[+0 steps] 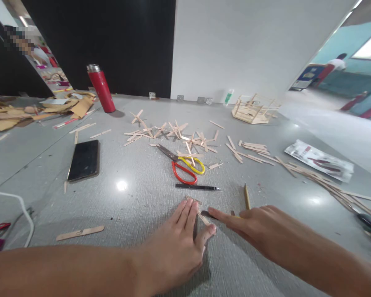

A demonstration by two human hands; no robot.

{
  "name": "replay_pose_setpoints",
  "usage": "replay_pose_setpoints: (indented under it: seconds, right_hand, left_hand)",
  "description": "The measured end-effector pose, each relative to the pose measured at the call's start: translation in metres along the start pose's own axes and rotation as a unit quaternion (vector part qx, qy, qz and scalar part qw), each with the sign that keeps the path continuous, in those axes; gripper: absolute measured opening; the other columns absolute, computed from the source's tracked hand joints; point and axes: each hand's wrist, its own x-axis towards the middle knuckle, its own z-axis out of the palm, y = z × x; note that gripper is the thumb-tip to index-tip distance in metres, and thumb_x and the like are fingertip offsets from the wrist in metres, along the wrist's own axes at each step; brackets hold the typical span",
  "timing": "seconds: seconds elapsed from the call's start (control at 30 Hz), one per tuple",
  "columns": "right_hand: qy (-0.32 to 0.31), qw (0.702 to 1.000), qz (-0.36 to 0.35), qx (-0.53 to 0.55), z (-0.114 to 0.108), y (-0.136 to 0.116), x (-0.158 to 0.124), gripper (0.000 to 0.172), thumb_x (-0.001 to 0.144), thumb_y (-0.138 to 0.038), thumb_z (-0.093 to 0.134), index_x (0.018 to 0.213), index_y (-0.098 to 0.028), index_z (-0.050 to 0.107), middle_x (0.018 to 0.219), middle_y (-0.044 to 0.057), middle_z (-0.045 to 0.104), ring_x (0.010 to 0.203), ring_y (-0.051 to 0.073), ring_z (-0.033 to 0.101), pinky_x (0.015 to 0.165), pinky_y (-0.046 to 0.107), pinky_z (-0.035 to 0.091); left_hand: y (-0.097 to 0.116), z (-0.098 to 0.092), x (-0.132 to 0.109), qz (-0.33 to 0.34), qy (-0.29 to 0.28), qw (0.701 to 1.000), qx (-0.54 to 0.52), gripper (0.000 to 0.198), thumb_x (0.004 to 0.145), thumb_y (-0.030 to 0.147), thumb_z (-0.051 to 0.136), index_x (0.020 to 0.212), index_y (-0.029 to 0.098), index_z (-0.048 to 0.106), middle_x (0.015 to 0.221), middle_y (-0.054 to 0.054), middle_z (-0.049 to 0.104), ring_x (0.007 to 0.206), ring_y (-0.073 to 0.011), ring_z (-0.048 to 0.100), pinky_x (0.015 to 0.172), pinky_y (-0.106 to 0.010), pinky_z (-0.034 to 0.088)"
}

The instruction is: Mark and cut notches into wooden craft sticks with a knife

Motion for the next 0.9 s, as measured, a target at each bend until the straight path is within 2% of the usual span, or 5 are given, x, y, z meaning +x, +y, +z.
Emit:
replay_pose_setpoints:
  seconds: [0.2, 0.4, 0.7, 0.8, 0.9]
  right_hand:
    - [0.056, 0.991, -0.054, -0.106, 0.021, 0.005, -0.017, 0.084, 0.093, 0.006, 0.038, 0.170, -0.025, 0.023, 0.073, -0.003, 0.067, 0.046, 0.013, 0.058, 0.048, 0.029, 0.038]
    - [0.075, 0.985, 0.150, -0.029, 0.019, 0.009, -0.015, 0.053, 0.113, -0.024, 0.033, 0.166, -0.027, 0.037, 0.080, 0.004, 0.074, 0.060, 0.018, 0.073, 0.055, 0.026, 0.049]
    - [0.093, 0.970, 0.223, 0.008, 0.019, -0.003, 0.012, 0.042, 0.103, -0.020, 0.043, 0.138, -0.015, 0.068, 0.083, 0.011, 0.075, 0.066, 0.025, 0.075, 0.058, 0.033, 0.055]
    - [0.136, 0.964, 0.223, 0.039, -0.001, -0.019, 0.020, 0.037, 0.107, -0.027, 0.040, 0.114, -0.019, 0.076, 0.091, 0.011, 0.075, 0.080, 0.025, 0.075, 0.068, 0.035, 0.059]
    - [0.246, 0.882, 0.262, 0.303, -0.033, -0.048, 0.025, 0.041, 0.112, -0.044, 0.038, 0.113, -0.020, 0.071, 0.080, 0.005, 0.073, 0.061, 0.016, 0.069, 0.056, 0.026, 0.057]
  left_hand:
    - [0.007, 0.004, -0.003, -0.013, 0.031, 0.999, 0.031, 0.051, 0.106, 0.032, 0.053, 0.152, 0.012, 0.055, 0.146, -0.031, 0.060, 0.139, -0.0435, 0.056, 0.111, -0.052, 0.051]
    - [0.007, -0.005, 0.004, -0.075, -0.018, 0.996, -0.035, 0.035, 0.099, 0.006, 0.051, 0.127, 0.005, 0.072, 0.117, -0.022, 0.076, 0.114, -0.0361, 0.072, 0.097, -0.050, 0.058]
    - [-0.019, -0.047, 0.010, -0.169, -0.038, 0.951, -0.257, 0.011, 0.096, 0.009, 0.051, 0.098, 0.015, 0.061, 0.090, -0.008, 0.073, 0.079, -0.0215, 0.070, 0.071, -0.033, 0.056]
    - [-0.022, -0.071, 0.011, -0.190, -0.022, 0.891, -0.412, 0.020, 0.111, 0.025, 0.031, 0.105, 0.021, 0.049, 0.080, 0.002, 0.070, 0.061, -0.0105, 0.066, 0.058, -0.021, 0.051]
    - [-0.019, -0.096, 0.010, -0.227, 0.010, 0.693, -0.684, 0.027, 0.108, 0.047, 0.048, 0.109, 0.021, 0.051, 0.080, 0.002, 0.068, 0.054, -0.0082, 0.061, 0.048, -0.018, 0.043]
